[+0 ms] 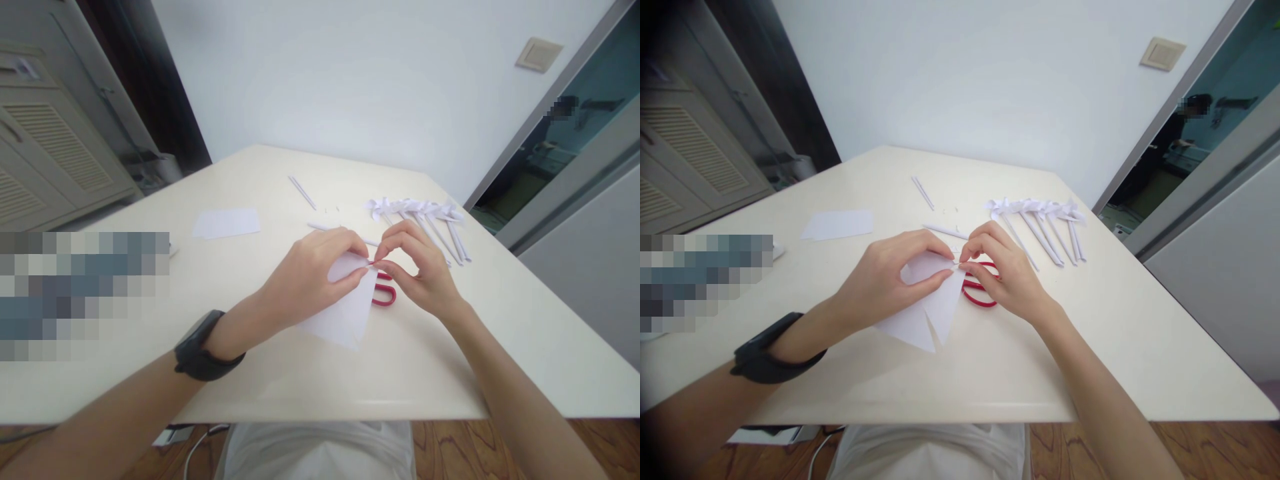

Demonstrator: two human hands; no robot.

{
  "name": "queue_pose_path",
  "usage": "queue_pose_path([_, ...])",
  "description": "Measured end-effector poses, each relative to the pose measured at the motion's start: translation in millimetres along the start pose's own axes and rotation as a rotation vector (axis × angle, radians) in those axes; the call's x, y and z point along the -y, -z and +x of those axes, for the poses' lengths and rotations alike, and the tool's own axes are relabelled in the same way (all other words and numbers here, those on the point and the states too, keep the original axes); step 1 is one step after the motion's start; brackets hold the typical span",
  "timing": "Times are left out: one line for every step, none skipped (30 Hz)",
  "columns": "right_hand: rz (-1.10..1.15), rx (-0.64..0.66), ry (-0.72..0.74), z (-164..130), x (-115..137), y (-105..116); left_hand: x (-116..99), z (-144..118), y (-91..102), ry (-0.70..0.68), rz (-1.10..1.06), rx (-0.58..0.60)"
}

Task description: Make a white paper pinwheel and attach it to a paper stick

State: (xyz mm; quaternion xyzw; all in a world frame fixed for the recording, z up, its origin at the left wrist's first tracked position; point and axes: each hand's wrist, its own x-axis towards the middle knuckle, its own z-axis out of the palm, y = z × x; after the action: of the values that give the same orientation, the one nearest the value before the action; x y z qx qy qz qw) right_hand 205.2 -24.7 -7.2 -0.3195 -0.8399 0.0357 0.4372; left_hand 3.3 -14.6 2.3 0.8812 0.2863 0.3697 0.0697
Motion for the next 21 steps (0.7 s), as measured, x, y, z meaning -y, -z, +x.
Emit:
queue_pose_path([-0.003,0.002,0.0,0.0,-0.1,0.6,0.2,0.1,0.0,0.0,0.001,0.0])
queue_pose_path([-0.006,0.004,0.002,-0.1,-0.1,1.0,0.3,0.2,0.0,-0.002,0.001,0.0])
queue_pose_path([-0.007,0.006,0.002,-0.1,-0.1,1.2,0.3,0.2,0.0,-0.002,0.0,0.001])
queue_pose_path([-0.006,0.007,0.002,-0.2,-0.1,1.2,0.2,0.2,-0.1,-0.002,-0.003,0.003])
queue_pose_path([-0.004,0.007,0.002,-0.2,-0.1,0.9,0.2,0.0,-0.2,-0.002,-0.006,0.006])
queue_pose_path([-0.001,0.009,0.003,-0.3,-0.2,0.5,0.1,-0.2,-0.3,-0.002,-0.009,0.008])
queue_pose_path([0.002,0.012,0.002,-0.3,-0.2,0.0,0.0,-0.4,-0.4,-0.002,-0.011,0.01])
queue_pose_path([0.005,0.018,0.003,-0.3,-0.2,-0.5,-0.2,-0.6,-0.5,-0.003,-0.012,0.012])
queue_pose_path([0.006,0.026,0.005,-0.4,-0.1,-0.9,-0.3,-0.8,-0.6,-0.004,-0.012,0.014])
queue_pose_path([0.005,0.035,0.007,-0.4,0.1,-1.4,-0.5,-0.8,-0.6,-0.006,-0.011,0.015])
queue_pose_path([0.001,0.043,0.008,-0.4,0.3,-1.7,-0.8,-0.9,-0.6,-0.008,-0.012,0.015])
queue_pose_path([-0.004,0.05,0.01,-0.4,0.7,-2.0,-1.0,-0.8,-0.6,-0.01,-0.013,0.015])
queue_pose_path([-0.008,0.055,0.013,-0.4,1.0,-2.1,-1.2,-0.7,-0.5,-0.014,-0.014,0.016])
queue_pose_path([-0.011,0.059,0.015,-0.4,1.3,-2.2,-1.2,-0.6,-0.4,-0.018,-0.013,0.015])
queue_pose_path([-0.011,0.062,0.015,-0.4,1.5,-2.0,-1.1,-0.5,-0.4,-0.022,-0.011,0.015])
queue_pose_path([-0.01,0.065,0.014,-0.3,1.6,-1.8,-0.8,-0.4,-0.4,-0.024,-0.006,0.013])
queue_pose_path([-0.008,0.067,0.011,-0.3,1.5,-1.4,-0.4,-0.3,-0.4,-0.024,-0.001,0.011])
queue_pose_path([-0.004,0.065,0.008,-0.3,1.3,-1.0,0.1,-0.3,-0.4,-0.02,0.004,0.01])
queue_pose_path([0.0,0.063,0.004,-0.3,1.0,-0.6,0.6,-0.3,-0.4,-0.015,0.007,0.009])
queue_pose_path([0.003,0.062,0.0,-0.4,0.6,-0.2,1.1,-0.4,-0.5,-0.011,0.008,0.007])
queue_pose_path([0.005,0.063,-0.002,-0.5,0.1,0.1,1.3,-0.4,-0.6,-0.009,0.007,0.006])
